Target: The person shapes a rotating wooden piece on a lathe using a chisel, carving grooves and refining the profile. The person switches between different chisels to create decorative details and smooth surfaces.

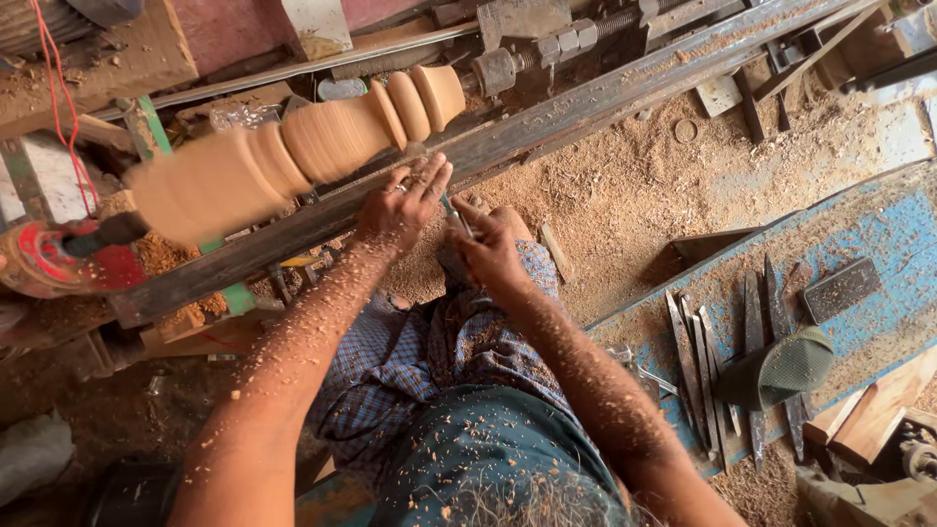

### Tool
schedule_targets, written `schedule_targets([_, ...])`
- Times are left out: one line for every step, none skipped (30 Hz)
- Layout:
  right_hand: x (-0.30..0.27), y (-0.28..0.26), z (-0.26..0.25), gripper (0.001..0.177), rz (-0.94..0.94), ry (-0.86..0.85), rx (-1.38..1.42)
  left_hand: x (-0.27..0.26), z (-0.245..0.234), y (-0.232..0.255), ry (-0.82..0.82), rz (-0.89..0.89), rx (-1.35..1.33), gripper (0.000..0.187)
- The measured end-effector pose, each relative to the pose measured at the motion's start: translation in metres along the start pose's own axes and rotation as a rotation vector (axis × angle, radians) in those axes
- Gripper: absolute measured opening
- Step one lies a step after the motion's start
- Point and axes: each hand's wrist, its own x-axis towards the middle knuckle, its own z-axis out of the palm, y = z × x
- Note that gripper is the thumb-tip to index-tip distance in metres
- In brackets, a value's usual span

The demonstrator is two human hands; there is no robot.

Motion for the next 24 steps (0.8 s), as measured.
schedule_targets([0.002, -0.002, -0.005, 0.054, -0.011, -0.014, -0.021, 0.002, 0.004, 0.002, -0.054, -0.016, 0.001, 0.043])
schedule_targets([0.004, -0.004, -0.010, 0.053, -0.066, -0.042, -0.032, 0.003, 0.008, 0.005, -0.107, -0.032, 0.002, 0.043])
schedule_targets([0.006, -0.006, -0.015, 0.053, -0.120, -0.072, -0.043, 0.003, 0.010, 0.007, -0.061, -0.021, 0.034, 0.044])
schedule_targets([0.007, -0.007, -0.018, 0.053, -0.175, -0.102, -0.054, 0.003, 0.012, 0.008, -0.015, -0.009, 0.066, 0.046])
schedule_targets([0.008, -0.008, -0.021, 0.054, -0.124, -0.103, -0.030, 0.003, 0.012, 0.010, 0.033, 0.003, 0.098, 0.048])
schedule_targets([0.007, -0.009, -0.025, 0.055, -0.072, -0.105, -0.006, 0.003, 0.012, 0.012, 0.021, 0.018, 0.140, 0.049])
schedule_targets([0.007, -0.010, -0.028, 0.056, -0.021, -0.105, 0.018, 0.003, 0.011, 0.013, 0.010, 0.034, 0.182, 0.050])
schedule_targets([0.007, -0.011, -0.031, 0.056, -0.016, -0.111, -0.017, 0.004, 0.010, 0.014, 0.000, 0.050, 0.224, 0.052])
schedule_targets([0.007, -0.012, -0.034, 0.055, -0.012, -0.119, -0.050, 0.006, 0.007, 0.015, 0.003, 0.022, 0.198, 0.053])
schedule_targets([0.009, -0.014, -0.035, 0.055, -0.007, -0.127, -0.084, 0.007, 0.005, 0.016, 0.006, -0.006, 0.173, 0.054])
schedule_targets([0.009, -0.015, -0.038, 0.055, -0.036, -0.150, -0.042, 0.008, 0.003, 0.017, 0.008, -0.034, 0.146, 0.056])
schedule_targets([0.012, -0.017, -0.039, 0.054, -0.064, -0.173, 0.001, 0.009, 0.002, 0.018, -0.014, -0.046, 0.173, 0.055])
schedule_targets([0.014, -0.019, -0.042, 0.054, -0.092, -0.192, 0.043, 0.011, 0.001, 0.019, -0.033, -0.055, 0.198, 0.054])
schedule_targets([0.016, -0.021, -0.046, 0.053, -0.071, -0.205, -0.015, 0.012, 0.002, 0.019, -0.052, -0.064, 0.222, 0.053])
schedule_targets([0.017, -0.023, -0.050, 0.053, -0.048, -0.219, -0.072, 0.013, 0.003, 0.021, -0.037, -0.028, 0.238, 0.052])
schedule_targets([0.018, -0.025, -0.054, 0.052, -0.025, -0.234, -0.130, 0.013, 0.005, 0.022, -0.022, 0.008, 0.254, 0.052])
schedule_targets([0.020, -0.030, -0.058, 0.051, -0.025, -0.250, -0.110, 0.015, 0.008, 0.021, -0.004, 0.042, 0.273, 0.052])
schedule_targets([0.020, -0.035, -0.062, 0.050, -0.025, -0.267, -0.089, 0.016, 0.011, 0.021, 0.014, 0.030, 0.270, 0.050])
schedule_targets([0.021, -0.041, -0.065, 0.049, -0.023, -0.286, -0.070, 0.018, 0.014, 0.021, 0.031, 0.015, 0.269, 0.049])
schedule_targets([0.021, -0.047, -0.068, 0.049, 0.024, -0.276, -0.125, 0.018, 0.018, 0.021, 0.048, -0.001, 0.268, 0.048])
schedule_targets([0.021, -0.055, -0.071, 0.048, 0.074, -0.265, -0.180, 0.019, 0.021, 0.022, 0.054, -0.008, 0.238, 0.047])
schedule_targets([0.022, -0.062, -0.074, 0.048, 0.124, -0.254, -0.235, 0.020, 0.025, 0.024, 0.059, -0.016, 0.207, 0.045])
schedule_targets([0.022, -0.069, -0.077, 0.048, 0.132, -0.270, -0.238, 0.021, 0.028, 0.026, 0.064, -0.023, 0.177, 0.044])
schedule_targets([0.023, -0.076, -0.080, 0.047, 0.141, -0.287, -0.241, 0.024, 0.031, 0.028, 0.080, -0.029, 0.205, 0.045])
